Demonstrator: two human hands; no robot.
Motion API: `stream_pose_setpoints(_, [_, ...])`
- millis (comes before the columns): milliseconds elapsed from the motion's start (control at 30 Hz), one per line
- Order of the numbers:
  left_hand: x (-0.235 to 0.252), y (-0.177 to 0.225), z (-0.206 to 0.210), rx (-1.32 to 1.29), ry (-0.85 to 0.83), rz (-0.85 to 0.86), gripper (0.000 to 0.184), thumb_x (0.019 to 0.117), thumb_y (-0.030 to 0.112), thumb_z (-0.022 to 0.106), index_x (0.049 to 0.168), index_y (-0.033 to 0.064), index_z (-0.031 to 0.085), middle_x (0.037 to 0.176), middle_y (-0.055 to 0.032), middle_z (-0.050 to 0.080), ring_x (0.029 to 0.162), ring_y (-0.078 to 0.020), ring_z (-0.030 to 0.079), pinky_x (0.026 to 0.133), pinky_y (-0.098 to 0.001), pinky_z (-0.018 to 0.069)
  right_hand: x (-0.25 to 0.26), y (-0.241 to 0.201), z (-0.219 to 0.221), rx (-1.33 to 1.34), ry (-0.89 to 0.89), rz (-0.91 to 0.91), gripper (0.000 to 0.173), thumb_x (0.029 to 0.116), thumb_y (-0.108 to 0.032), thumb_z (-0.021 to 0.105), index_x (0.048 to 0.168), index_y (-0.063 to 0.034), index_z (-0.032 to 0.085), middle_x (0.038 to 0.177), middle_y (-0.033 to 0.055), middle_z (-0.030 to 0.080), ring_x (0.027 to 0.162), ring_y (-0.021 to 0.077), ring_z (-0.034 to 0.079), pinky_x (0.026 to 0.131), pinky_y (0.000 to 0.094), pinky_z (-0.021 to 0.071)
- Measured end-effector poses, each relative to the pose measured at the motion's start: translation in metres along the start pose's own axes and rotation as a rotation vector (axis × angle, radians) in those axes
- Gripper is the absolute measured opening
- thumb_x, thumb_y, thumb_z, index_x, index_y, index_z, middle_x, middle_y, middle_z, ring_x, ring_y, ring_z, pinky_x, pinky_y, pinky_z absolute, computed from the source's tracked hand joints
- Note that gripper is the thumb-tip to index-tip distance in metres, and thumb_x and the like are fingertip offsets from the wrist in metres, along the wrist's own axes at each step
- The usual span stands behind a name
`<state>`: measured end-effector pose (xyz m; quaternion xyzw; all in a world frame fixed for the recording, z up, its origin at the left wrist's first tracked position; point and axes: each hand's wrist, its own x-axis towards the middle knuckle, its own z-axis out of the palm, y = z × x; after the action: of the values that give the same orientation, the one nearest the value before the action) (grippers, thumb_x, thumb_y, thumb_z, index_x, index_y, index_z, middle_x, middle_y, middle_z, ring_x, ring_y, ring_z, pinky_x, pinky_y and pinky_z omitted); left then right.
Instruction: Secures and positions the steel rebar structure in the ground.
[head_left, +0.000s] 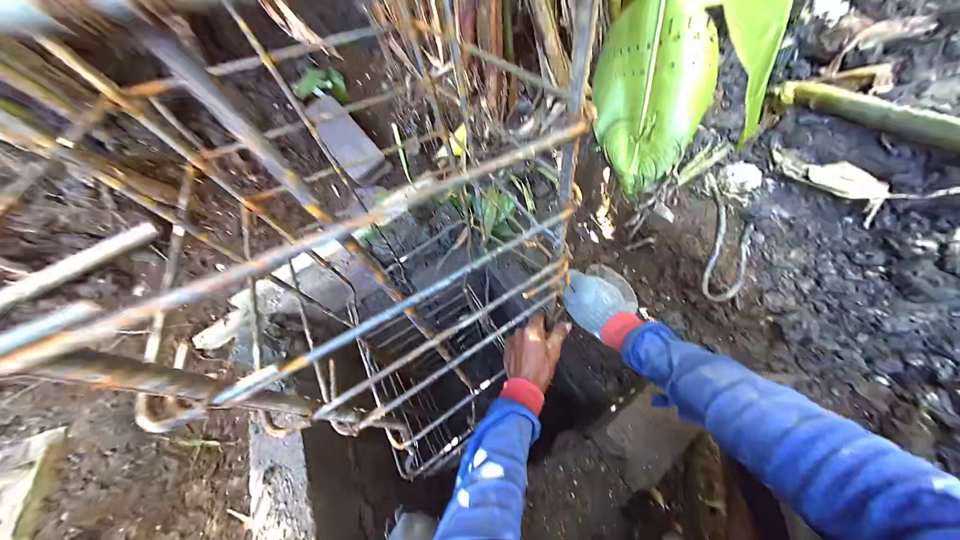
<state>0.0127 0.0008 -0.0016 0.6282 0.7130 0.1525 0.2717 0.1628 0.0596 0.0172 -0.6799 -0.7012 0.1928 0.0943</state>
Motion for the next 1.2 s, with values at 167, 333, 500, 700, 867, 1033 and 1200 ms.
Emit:
stream_pose_setpoints(167, [0.002, -0.002, 0.001, -0.034, -0.014, 0.014, 0.054, 0.0931, 0.059, 0.057, 0.131, 0.0214, 0.066, 0.106, -0.0051, 0.076, 0.098, -0.0237, 0.073, 0.087, -0.0524, 0.0590, -0.004, -0.020, -0.026, -0.012, -0.275, 0.015, 0.049, 0.1081, -0.044, 0.033, 0.119, -0.0111, 0.067, 0.113, 0.0161, 0.072, 0.112, 0.0346, 0.068, 0.096, 0.0600, 0.0527])
stream_pose_setpoints(333, [0.003, -0.002, -0.003, -0.118, 0.042, 0.071, 0.046, 0.0879, 0.052, 0.066, 0.118, 0.0171, 0.072, 0.106, -0.0047, 0.074, 0.098, -0.0205, 0.072, 0.089, -0.0474, 0.0587, -0.004, -0.011, -0.018, -0.036, -0.305, -0.138, 0.055, 0.1086, -0.045, 0.027, 0.122, -0.0097, 0.067, 0.116, 0.0175, 0.071, 0.116, 0.0344, 0.067, 0.099, 0.0596, 0.0510])
stream_pose_setpoints(500, [0.004, -0.008, -0.004, -0.104, -0.059, 0.126, 0.046, 0.0915, 0.046, 0.064, 0.123, 0.0124, 0.067, 0.105, -0.0077, 0.074, 0.098, -0.0220, 0.072, 0.090, -0.0476, 0.0586, -0.002, -0.006, -0.016, -0.038, -0.365, -0.252, 0.056, 0.1090, -0.046, 0.025, 0.124, -0.0095, 0.065, 0.115, 0.0173, 0.071, 0.116, 0.0341, 0.067, 0.100, 0.0594, 0.0504])
stream_pose_setpoints(700, [0.001, -0.010, -0.004, 0.045, -0.193, 0.159, 0.054, 0.1075, 0.042, 0.043, 0.151, 0.0093, 0.047, 0.117, -0.0158, 0.072, 0.110, -0.0315, 0.070, 0.098, -0.0527, 0.0544, -0.006, -0.011, -0.027, 0.273, -0.574, -0.060, 0.046, 0.1116, -0.042, 0.031, 0.132, -0.0114, 0.059, 0.103, 0.0137, 0.073, 0.079, 0.0241, 0.075, 0.075, 0.0447, 0.0635])
stream_pose_setpoints(867, [-0.007, -0.001, 0.000, 0.235, -0.158, 0.156, 0.055, 0.1106, 0.040, 0.034, 0.154, 0.0061, 0.039, 0.114, -0.0179, 0.072, 0.107, -0.0343, 0.071, 0.097, -0.0519, 0.0554, -0.006, -0.001, -0.038, 0.305, -0.614, -0.059, 0.045, 0.1121, -0.044, 0.034, 0.142, -0.0140, 0.050, 0.096, 0.0108, 0.070, 0.074, 0.0203, 0.067, 0.070, 0.0400, 0.0568])
stream_pose_setpoints(1033, [-0.010, -0.001, 0.006, 0.255, -0.093, 0.160, 0.054, 0.1105, 0.040, 0.033, 0.148, 0.0047, 0.047, 0.113, -0.0164, 0.073, 0.103, -0.0327, 0.073, 0.094, -0.0501, 0.0568, -0.007, 0.008, -0.032, 0.033, -0.470, -0.191, 0.054, 0.1094, -0.050, 0.035, 0.149, -0.0151, 0.048, 0.111, 0.0172, 0.071, 0.104, 0.0329, 0.070, 0.096, 0.0576, 0.0537])
stream_pose_setpoints(1200, [-0.004, -0.006, -0.019, 0.139, -0.206, 0.181, 0.058, 0.1025, 0.038, 0.050, 0.151, 0.0067, 0.044, 0.128, -0.0178, 0.067, 0.113, -0.0322, 0.069, 0.098, -0.0522, 0.0549, -0.011, -0.008, -0.044, -0.111, -0.470, -0.216, 0.058, 0.1082, -0.053, 0.033, 0.152, -0.0172, 0.047, 0.121, 0.0197, 0.070, 0.117, 0.0389, 0.066, 0.100, 0.0637, 0.0496])
